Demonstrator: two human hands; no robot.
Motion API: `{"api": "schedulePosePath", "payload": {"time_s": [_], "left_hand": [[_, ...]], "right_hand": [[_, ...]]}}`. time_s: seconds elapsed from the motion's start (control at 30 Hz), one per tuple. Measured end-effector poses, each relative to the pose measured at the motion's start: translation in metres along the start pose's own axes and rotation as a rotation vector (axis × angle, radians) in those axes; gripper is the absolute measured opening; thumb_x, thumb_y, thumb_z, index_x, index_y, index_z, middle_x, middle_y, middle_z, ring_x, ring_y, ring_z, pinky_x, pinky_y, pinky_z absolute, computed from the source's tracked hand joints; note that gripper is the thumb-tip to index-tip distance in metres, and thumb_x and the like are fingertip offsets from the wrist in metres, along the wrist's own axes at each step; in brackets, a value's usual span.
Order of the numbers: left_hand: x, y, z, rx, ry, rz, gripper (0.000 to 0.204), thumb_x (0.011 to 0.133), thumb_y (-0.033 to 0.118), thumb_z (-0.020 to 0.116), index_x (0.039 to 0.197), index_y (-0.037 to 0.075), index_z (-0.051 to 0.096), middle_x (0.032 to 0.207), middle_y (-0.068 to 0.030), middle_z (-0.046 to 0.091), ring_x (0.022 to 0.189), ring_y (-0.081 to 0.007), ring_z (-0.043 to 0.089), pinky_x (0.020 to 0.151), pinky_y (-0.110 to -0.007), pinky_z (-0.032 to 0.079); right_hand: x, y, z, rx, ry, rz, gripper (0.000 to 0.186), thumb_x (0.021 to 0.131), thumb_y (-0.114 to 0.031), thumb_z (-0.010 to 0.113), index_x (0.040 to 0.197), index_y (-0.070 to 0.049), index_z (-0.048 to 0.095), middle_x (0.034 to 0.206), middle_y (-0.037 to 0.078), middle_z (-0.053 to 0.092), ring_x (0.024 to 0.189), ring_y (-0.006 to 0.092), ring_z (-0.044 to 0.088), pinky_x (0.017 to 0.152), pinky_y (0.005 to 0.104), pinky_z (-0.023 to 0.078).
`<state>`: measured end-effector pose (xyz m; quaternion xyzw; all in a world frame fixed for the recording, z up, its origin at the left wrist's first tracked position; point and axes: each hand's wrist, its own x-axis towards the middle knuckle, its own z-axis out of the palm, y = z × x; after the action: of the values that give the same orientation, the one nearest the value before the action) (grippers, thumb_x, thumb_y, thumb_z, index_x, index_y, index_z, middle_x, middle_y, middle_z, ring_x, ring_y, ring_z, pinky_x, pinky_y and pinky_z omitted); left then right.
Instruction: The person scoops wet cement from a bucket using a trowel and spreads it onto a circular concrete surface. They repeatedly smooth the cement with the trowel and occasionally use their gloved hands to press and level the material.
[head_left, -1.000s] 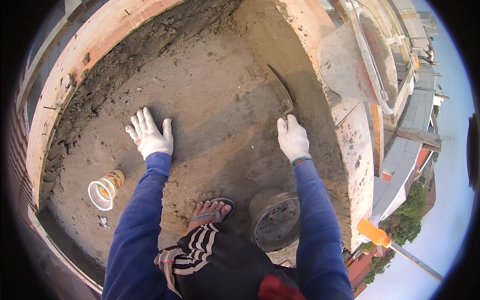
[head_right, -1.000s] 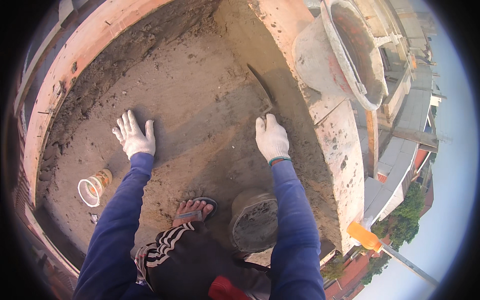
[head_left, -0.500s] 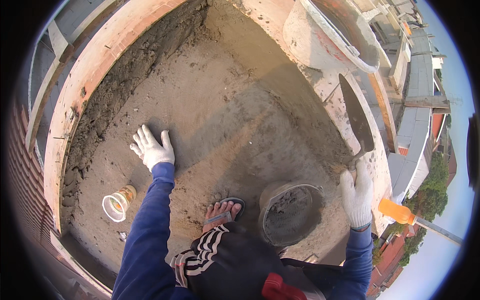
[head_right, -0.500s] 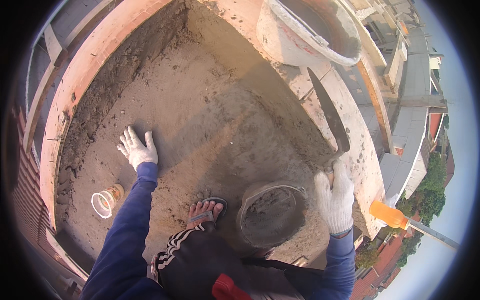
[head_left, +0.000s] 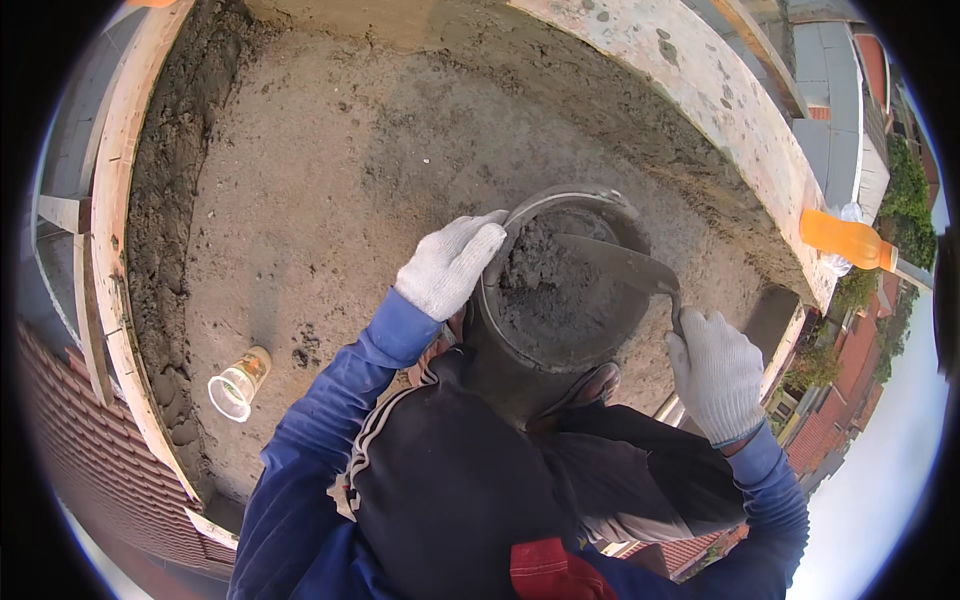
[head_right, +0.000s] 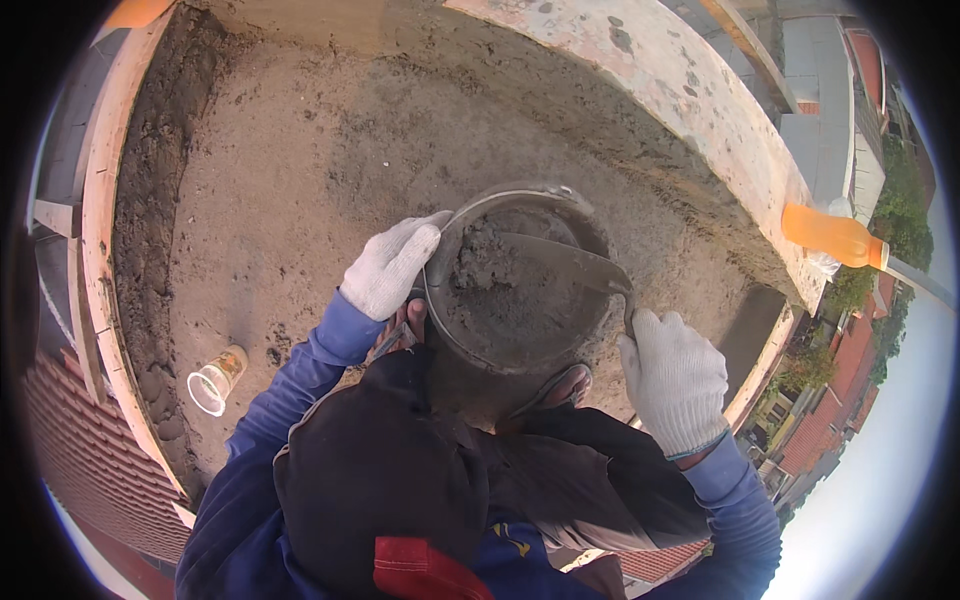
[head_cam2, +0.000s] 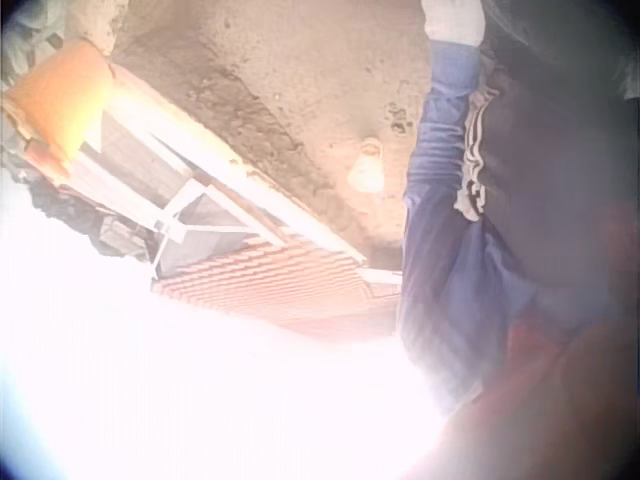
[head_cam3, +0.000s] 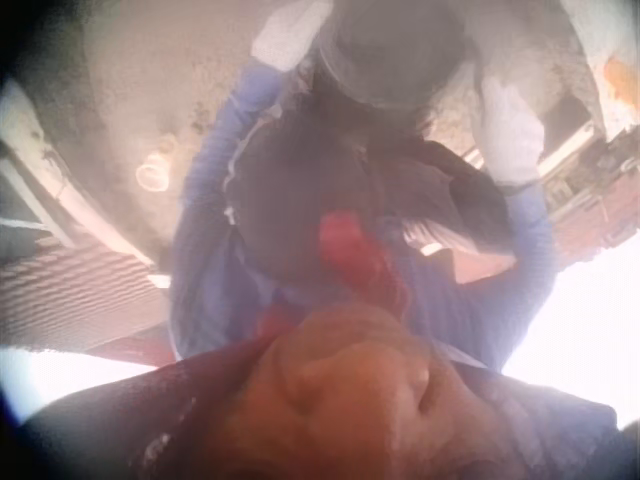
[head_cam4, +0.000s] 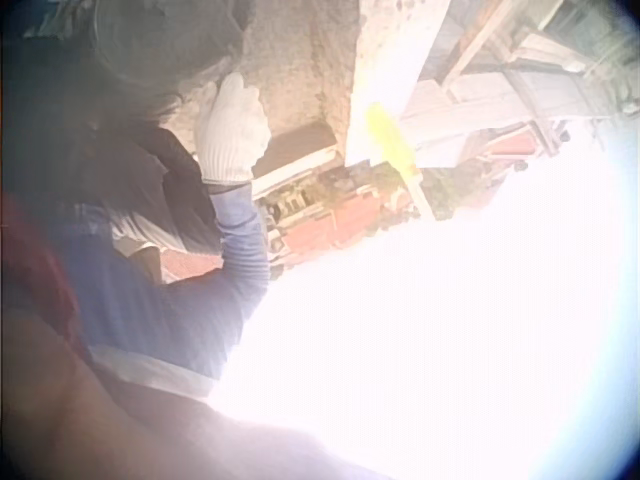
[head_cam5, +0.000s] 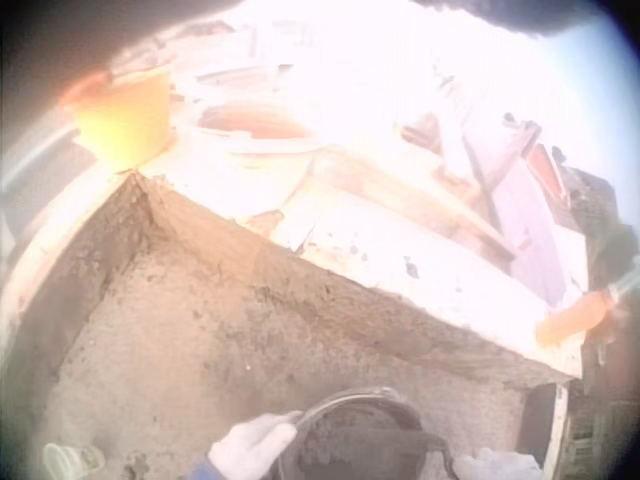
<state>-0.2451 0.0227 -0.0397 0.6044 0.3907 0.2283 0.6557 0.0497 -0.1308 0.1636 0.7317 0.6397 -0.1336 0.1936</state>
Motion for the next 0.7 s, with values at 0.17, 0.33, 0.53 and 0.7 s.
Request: {"api": "schedulePosePath", "payload": {"time_s": [0.17, 0.33, 0.53, 0.7], "left_hand": [[0.016, 0.012, 0.01, -0.085, -0.056, -0.16, 0.043, 0.114, 0.026, 0.069, 0.141, -0.007, 0.074, 0.117, -0.0153, 0.083, 0.111, -0.0166, 0.073, 0.099, -0.033, 0.058], [0.018, 0.039, 0.035, -0.078, -0.043, -0.138, 0.041, 0.112, 0.026, 0.071, 0.136, -0.007, 0.077, 0.118, -0.019, 0.085, 0.111, -0.0184, 0.076, 0.1, -0.035, 0.059], [0.024, 0.033, 0.018, -0.005, -0.081, -0.109, 0.044, 0.113, 0.029, 0.07, 0.137, -0.007, 0.076, 0.118, -0.0172, 0.085, 0.111, -0.0201, 0.077, 0.101, -0.036, 0.059], [0.015, -0.007, -0.009, -0.154, 0.022, -0.233, 0.051, 0.113, 0.033, 0.071, 0.148, -0.005, 0.071, 0.126, -0.0149, 0.082, 0.11, -0.0195, 0.076, 0.099, -0.036, 0.059]], "right_hand": [[0.01, -0.007, 0.02, 0.056, -0.03, 0.039, 0.027, 0.109, -0.034, 0.071, 0.104, -0.008, 0.069, 0.086, 0.019, 0.075, 0.076, 0.0408, 0.079, 0.066, 0.0504, 0.063], [-0.005, -0.029, 0.072, 0.412, -0.317, 0.039, 0.037, 0.111, -0.039, 0.068, 0.108, -0.002, 0.067, 0.08, 0.022, 0.075, 0.08, 0.0442, 0.078, 0.07, 0.0525, 0.063], [-0.027, 0.004, 0.068, 0.857, -0.599, 0.267, 0.036, 0.107, -0.038, 0.076, 0.114, -0.003, 0.072, 0.072, 0.019, 0.068, 0.073, 0.0404, 0.075, 0.067, 0.0479, 0.058], [0.004, -0.007, 0.058, 0.592, -0.265, 0.178, 0.036, 0.101, -0.04, 0.083, 0.112, -0.006, 0.075, 0.071, 0.017, 0.068, 0.072, 0.0392, 0.075, 0.065, 0.0482, 0.056]]}}
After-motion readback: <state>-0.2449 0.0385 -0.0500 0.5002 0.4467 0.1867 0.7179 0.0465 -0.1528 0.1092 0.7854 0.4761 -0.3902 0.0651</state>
